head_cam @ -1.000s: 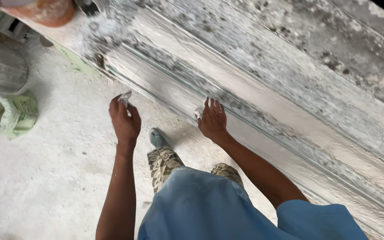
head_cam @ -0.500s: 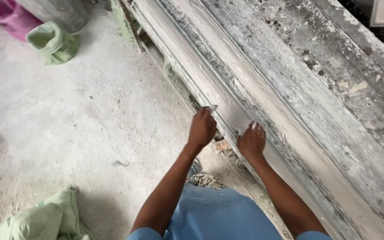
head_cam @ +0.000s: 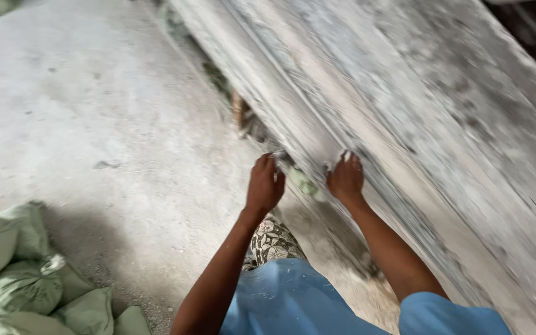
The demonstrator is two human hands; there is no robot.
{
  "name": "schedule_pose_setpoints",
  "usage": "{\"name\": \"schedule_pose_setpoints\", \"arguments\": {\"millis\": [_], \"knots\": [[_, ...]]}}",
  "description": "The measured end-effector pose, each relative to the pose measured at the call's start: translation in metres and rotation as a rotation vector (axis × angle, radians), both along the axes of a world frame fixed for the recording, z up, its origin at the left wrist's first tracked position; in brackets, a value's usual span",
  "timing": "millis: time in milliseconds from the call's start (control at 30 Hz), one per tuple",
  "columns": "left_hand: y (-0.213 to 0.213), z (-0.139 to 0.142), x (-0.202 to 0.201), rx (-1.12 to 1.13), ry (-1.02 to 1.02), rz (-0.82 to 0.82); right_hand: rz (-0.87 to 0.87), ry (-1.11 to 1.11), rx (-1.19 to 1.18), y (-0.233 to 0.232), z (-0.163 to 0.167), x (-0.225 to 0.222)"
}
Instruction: The person presses and spreads white plaster paste by hand along the grooves of long decorative plaster molds, working along their length and smoothing the surface with their fingers. They then dip a terracotta pot into a bowl of plaster slurry and coat its surface.
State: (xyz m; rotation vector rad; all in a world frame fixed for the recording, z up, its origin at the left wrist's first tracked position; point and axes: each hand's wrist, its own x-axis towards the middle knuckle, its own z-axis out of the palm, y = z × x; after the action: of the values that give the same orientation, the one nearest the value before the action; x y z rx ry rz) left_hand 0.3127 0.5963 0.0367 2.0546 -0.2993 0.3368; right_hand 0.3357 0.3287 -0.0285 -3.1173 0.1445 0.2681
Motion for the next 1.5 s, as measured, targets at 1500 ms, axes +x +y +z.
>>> {"name": "schedule_pose_setpoints", "arguments": {"millis": [1500], "knots": [[-0.427,0.055,-0.483,0.027,-0.085,-0.013,0.502,0.210,-0.097,-0.503,-0.012,-0.598]]}}
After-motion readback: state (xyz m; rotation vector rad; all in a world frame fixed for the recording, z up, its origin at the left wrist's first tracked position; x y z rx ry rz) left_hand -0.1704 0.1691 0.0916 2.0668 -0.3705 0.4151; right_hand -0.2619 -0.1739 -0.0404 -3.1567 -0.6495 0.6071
